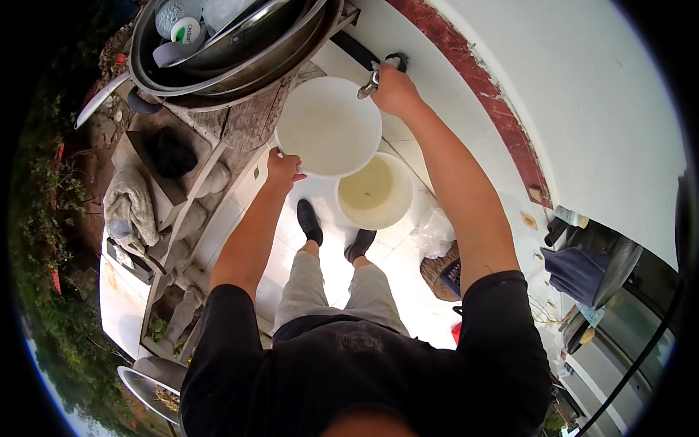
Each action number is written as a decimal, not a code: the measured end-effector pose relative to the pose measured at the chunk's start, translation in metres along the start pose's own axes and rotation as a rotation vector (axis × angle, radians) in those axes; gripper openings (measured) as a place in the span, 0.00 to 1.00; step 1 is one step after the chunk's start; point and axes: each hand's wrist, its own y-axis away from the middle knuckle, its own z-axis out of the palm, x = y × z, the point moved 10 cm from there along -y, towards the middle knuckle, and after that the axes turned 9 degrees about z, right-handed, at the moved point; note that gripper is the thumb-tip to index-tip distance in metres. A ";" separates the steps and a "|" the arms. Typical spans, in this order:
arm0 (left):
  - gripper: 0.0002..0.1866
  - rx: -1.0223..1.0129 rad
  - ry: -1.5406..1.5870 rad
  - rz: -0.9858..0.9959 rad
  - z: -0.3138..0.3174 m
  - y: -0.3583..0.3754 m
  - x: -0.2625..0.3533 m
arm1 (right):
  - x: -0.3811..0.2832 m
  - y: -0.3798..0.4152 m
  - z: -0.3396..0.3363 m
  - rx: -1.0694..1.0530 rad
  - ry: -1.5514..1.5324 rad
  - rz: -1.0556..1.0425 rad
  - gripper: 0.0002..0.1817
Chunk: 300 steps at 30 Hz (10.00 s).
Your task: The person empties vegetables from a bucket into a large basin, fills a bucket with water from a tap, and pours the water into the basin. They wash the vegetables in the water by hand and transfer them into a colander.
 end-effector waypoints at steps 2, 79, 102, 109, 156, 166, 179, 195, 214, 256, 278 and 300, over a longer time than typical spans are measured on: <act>0.36 -0.014 0.019 -0.007 0.006 -0.009 -0.003 | -0.001 0.000 -0.007 0.030 0.038 -0.140 0.17; 0.27 0.413 -0.448 -0.002 -0.295 0.392 -0.310 | 0.340 0.351 0.186 -0.425 -0.855 0.622 0.10; 0.12 1.085 0.691 -0.354 -0.402 0.761 -0.695 | 0.055 0.508 0.251 -0.698 -0.211 0.108 0.14; 0.13 1.001 0.793 -0.091 -0.450 0.773 -0.590 | -0.014 0.480 0.271 -0.739 -0.207 0.038 0.13; 0.23 0.426 -0.513 -0.100 -0.728 0.666 -0.373 | -0.136 0.652 0.348 -0.719 -0.194 0.116 0.17; 0.12 0.807 -0.526 0.246 -0.922 0.704 -0.314 | -0.099 0.662 0.319 -0.653 -0.196 0.201 0.17; 0.17 0.868 -0.630 -0.026 -0.995 0.580 -0.343 | -0.063 0.708 0.307 -0.599 -0.192 0.361 0.14; 0.13 0.971 -0.714 0.096 -1.015 0.550 -0.323 | -0.097 0.712 0.314 -0.634 -0.199 0.328 0.14; 0.20 0.633 1.077 1.020 -0.981 0.707 -0.326 | -0.144 0.673 0.359 -0.760 -0.138 0.142 0.15; 0.11 0.474 0.682 0.827 -0.730 0.710 -0.215 | -0.577 0.961 0.364 -1.201 -0.385 -0.875 0.07; 0.12 0.969 1.261 0.749 -0.966 0.846 -0.403 | -0.484 0.885 0.455 -0.990 0.188 -0.836 0.08; 0.20 0.942 -0.352 0.540 -0.969 0.571 -0.233 | -0.484 0.901 0.399 -0.800 0.117 -1.017 0.16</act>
